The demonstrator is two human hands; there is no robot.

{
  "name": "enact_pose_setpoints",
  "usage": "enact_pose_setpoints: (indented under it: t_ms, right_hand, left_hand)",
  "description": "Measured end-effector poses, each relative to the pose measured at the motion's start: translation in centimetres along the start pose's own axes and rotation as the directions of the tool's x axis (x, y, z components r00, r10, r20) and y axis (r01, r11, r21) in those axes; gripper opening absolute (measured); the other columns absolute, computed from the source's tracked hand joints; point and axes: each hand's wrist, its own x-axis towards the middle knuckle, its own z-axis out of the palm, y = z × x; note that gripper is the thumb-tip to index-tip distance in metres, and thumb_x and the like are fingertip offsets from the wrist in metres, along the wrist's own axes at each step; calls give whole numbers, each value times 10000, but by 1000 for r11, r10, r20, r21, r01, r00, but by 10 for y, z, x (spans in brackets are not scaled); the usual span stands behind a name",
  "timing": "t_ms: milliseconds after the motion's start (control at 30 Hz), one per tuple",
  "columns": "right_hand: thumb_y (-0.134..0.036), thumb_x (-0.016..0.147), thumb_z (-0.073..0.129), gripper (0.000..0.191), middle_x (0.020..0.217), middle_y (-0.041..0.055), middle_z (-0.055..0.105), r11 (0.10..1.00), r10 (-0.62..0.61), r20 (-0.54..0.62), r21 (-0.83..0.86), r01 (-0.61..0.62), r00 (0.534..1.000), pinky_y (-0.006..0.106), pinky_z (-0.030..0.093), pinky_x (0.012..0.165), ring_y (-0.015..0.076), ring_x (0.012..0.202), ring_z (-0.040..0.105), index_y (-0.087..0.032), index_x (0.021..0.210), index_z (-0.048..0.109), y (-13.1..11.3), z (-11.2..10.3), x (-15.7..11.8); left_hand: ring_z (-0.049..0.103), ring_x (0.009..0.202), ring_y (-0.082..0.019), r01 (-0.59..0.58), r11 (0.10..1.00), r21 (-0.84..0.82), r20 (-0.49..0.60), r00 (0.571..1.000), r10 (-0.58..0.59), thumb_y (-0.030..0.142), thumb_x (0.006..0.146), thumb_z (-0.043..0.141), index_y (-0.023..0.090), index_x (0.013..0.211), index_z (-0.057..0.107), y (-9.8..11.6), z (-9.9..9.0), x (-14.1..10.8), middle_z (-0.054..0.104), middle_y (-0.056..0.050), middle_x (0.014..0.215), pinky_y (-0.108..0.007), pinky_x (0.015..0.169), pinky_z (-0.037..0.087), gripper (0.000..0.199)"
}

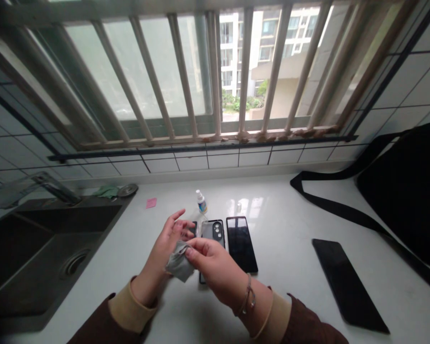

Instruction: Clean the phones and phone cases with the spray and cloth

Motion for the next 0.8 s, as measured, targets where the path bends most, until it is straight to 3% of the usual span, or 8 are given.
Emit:
enact_pose_setpoints:
  t_ms: [100, 233, 400, 633, 800]
  right_hand:
    - [-550, 900, 796, 393, 863, 21, 701, 999, -42, -5, 20, 43, 999, 278, 505, 773, 141, 759, 633, -167, 939, 716, -2, 1, 0]
    - [-557, 942, 750, 380, 954, 41, 715, 988, -113, 20, -103, 115, 993, 310, 535, 860, 168, 863, 665, -178, 974, 733, -8, -1, -1]
    - [-550, 997, 676, 366, 974, 43, 687, 940, -175, 53, -287, 183, 983, 314, 538, 854, 179, 896, 640, -189, 989, 732, -14, 0, -6]
    - [-427, 1058, 600, 254, 967, 50, 694, 828, -294, 115, -465, 313, 949, 335, 540, 857, 192, 905, 629, -210, 1004, 720, -15, 0, -14]
    - [-264, 1062, 557, 164, 989, 61, 746, 716, -358, 291, -524, 461, 887, 353, 544, 909, 197, 927, 680, -207, 1032, 708, -23, 2, -20]
  left_hand:
    - [681, 812, -184, 25, 1000, 0, 55, 998, -25, 569, 968, 683, 236, 1415, 631, 1, 3, -3, 742, -91, 1047, -308, 800, 569, 559]
    - [734, 911, -242, 114, 989, -92, 122, 987, -102, 666, 998, 562, 227, 1395, 651, -3, 6, -4, 762, -124, 1090, -369, 858, 581, 598]
    - [749, 1042, -304, 305, 941, -146, 287, 923, -255, 723, 979, 541, 163, 1172, 764, -5, 5, -4, 762, -183, 1147, -426, 969, 576, 633]
    - [706, 1177, -322, 220, 975, 12, 381, 901, -208, 697, 972, 579, 195, 1241, 756, 12, -2, -9, 737, -189, 1242, -395, 1039, 539, 596]
    - [667, 1244, -334, 156, 987, 37, 440, 884, -156, 675, 955, 629, 213, 1309, 724, 21, -6, -14, 701, -187, 1321, -414, 1092, 505, 590]
